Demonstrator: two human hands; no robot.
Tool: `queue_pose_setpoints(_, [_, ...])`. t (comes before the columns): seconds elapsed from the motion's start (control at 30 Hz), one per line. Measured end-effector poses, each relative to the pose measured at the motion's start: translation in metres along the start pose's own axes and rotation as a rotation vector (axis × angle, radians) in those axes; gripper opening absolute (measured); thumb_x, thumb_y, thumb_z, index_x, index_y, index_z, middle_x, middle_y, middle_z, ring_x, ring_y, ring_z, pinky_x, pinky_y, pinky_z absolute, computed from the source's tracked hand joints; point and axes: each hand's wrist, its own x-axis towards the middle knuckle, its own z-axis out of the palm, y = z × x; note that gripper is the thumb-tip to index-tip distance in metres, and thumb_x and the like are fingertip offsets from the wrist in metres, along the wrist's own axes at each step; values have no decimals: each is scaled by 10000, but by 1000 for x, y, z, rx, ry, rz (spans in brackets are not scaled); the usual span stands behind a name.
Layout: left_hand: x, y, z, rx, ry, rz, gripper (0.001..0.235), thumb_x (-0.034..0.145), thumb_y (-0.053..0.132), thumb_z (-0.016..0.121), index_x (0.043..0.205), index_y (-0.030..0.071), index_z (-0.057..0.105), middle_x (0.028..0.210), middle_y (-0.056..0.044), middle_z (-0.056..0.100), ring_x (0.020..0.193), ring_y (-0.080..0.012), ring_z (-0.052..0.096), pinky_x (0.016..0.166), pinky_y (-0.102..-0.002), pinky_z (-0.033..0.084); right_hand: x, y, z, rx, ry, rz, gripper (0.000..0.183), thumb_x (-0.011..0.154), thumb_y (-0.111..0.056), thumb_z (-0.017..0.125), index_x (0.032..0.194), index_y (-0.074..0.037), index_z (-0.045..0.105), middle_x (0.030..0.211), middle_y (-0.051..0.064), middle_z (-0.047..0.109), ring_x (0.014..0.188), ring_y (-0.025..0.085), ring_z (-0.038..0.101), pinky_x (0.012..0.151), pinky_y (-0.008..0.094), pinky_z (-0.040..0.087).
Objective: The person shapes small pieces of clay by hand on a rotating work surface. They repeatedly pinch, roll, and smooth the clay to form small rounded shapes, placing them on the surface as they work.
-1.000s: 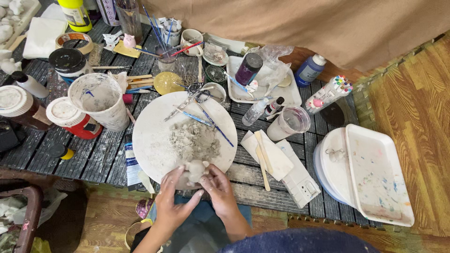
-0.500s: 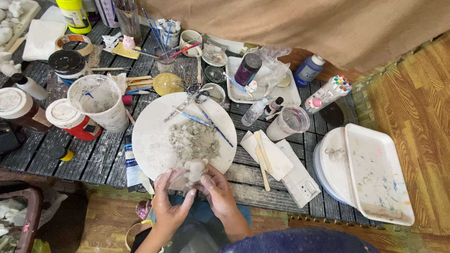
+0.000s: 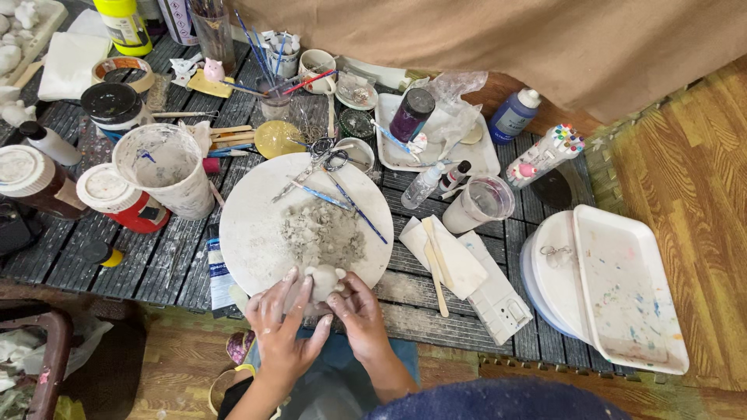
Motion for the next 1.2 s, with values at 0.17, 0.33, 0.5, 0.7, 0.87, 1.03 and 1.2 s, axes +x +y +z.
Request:
queue_pose_setpoints(0.17, [2,1,1,-28,21,23,662,729,309,806,1335,96,647,1454,-178,555,1238,-340,557,1105,-468,295,-2,0,3,53,-16,-15,494,1006,-8,633,1469,31,464,1281,135,607,1138,210,631,971,409,580])
queue_pose_setpoints(0.33, [1,6,3,-309,35,-178,753,769,239,797,1426,9,510,1422,-186,567,1267,-344,575,1104,-453,382,1,-13,10,32,-16,19,471,996,-32,616,1437,26,464,1317,134,626,1187,213,641,985,389,576])
queue_pose_setpoints(0.5, [-2,-3,15,-717,-76,-569,624,844,116,764,1424,17,557,1241,-151,668,1072,-206,644,937,-334,540,3,-19,14,67,26,108,485,977,-43,605,1436,-1,457,1298,131,641,1138,229,657,945,374,579])
queue_pose_setpoints(0.7, [-13,-24,28,-946,-108,-670,325,910,78,709,1215,-29,667,1256,-98,698,1029,-147,708,889,-308,585,3,-33,26,-61,-62,-53,540,981,-32,613,1482,-38,413,1310,112,628,1176,151,631,999,321,550])
queue_pose_setpoints(0.87, [-10,-34,38,-1136,-36,-795,314,978,53,639,1277,-39,658,1174,-120,738,1057,-135,680,937,-284,517,14,-51,33,-117,-125,-149,398,1025,-38,605,1404,-4,490,1244,115,649,1070,176,664,932,344,586])
queue_pose_setpoints(1.03, [0,-35,36,-1204,-5,-828,327,985,68,615,1290,-46,638,1150,-115,756,1028,-141,695,928,-291,522,17,-71,38,-551,8,-331,311,974,-41,685,1277,0,628,1207,119,691,1056,164,665,930,310,559])
queue_pose_setpoints(1.2, [12,-50,41,-987,27,-903,444,952,87,617,1390,36,563,1126,-100,765,975,-135,713,877,-281,548,26,-93,38,-1360,228,-750,367,847,-97,769,1204,-62,689,1269,129,679,1231,322,591,1058,439,453])
